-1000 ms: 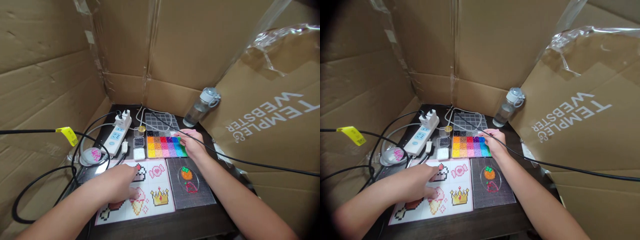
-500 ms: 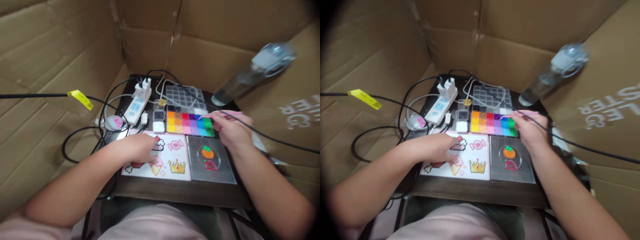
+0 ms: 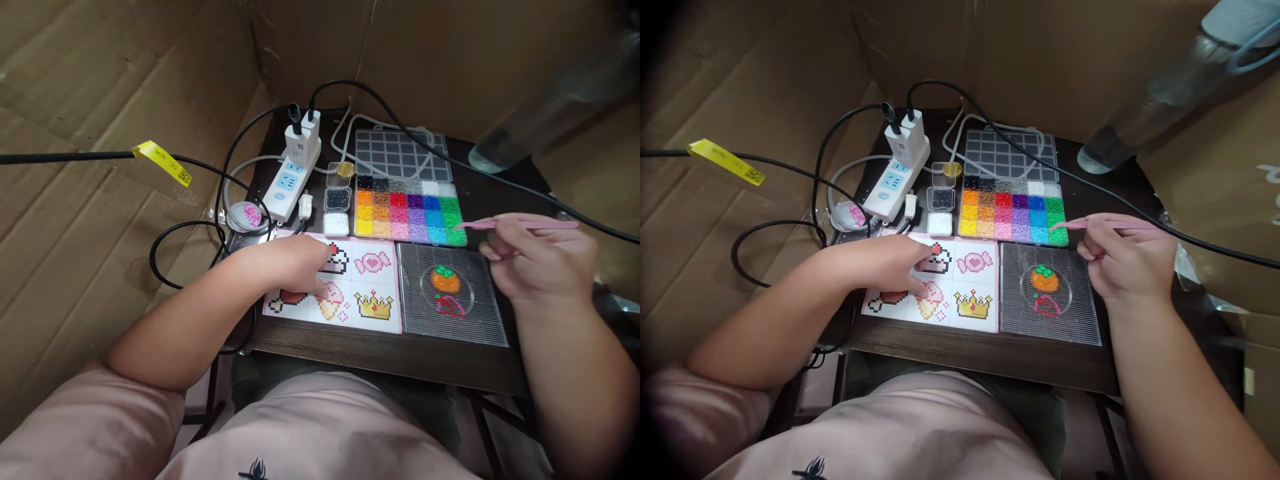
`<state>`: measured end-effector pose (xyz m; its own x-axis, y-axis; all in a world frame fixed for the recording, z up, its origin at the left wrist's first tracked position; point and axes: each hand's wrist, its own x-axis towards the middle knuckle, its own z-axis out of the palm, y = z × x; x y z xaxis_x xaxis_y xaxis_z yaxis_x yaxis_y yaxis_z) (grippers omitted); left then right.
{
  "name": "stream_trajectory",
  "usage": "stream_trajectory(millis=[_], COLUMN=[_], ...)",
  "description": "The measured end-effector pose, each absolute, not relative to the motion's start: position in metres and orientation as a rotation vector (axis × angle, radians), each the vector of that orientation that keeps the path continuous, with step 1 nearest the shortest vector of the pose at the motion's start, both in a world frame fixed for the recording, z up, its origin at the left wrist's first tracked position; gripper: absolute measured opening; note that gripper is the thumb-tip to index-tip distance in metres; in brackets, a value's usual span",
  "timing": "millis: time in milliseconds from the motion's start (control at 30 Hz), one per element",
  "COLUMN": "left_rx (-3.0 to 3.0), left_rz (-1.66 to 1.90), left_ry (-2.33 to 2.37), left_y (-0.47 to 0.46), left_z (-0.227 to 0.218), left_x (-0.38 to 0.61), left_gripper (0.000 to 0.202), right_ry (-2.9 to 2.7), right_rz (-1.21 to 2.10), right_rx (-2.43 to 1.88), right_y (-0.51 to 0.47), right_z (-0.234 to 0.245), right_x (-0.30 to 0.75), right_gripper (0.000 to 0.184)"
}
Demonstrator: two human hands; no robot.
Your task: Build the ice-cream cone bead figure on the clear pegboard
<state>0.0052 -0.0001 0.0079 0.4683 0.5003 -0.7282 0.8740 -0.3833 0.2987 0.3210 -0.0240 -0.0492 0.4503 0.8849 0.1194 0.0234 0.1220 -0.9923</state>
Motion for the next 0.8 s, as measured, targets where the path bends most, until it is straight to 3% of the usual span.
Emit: stream_trajectory(millis=[267,367,800], left_rx=[2.039,2.042,2.111], left_rz=[-0.698,-0.695,-0.696], left_ry=[1.118,1.127,1.103], left_y=[0.0,0.0,0.0], left_z=[0.009,0.008,0.01], left_x=[0.004,0.004,0.003], left_gripper=[0.052,0.058,0.044], right_ry=[-0.817,-0.796,-0.759], right_rz=[0.878,0.872,0.956], right_rx=[-1.291,-1.321,-1.439], right_y=[-0.021,-0.019,-0.012], right_z=[-0.046,-0.044,-0.05], right_x=[0.332,0.34,0.36], right_gripper=[0.009,0.009,0.023])
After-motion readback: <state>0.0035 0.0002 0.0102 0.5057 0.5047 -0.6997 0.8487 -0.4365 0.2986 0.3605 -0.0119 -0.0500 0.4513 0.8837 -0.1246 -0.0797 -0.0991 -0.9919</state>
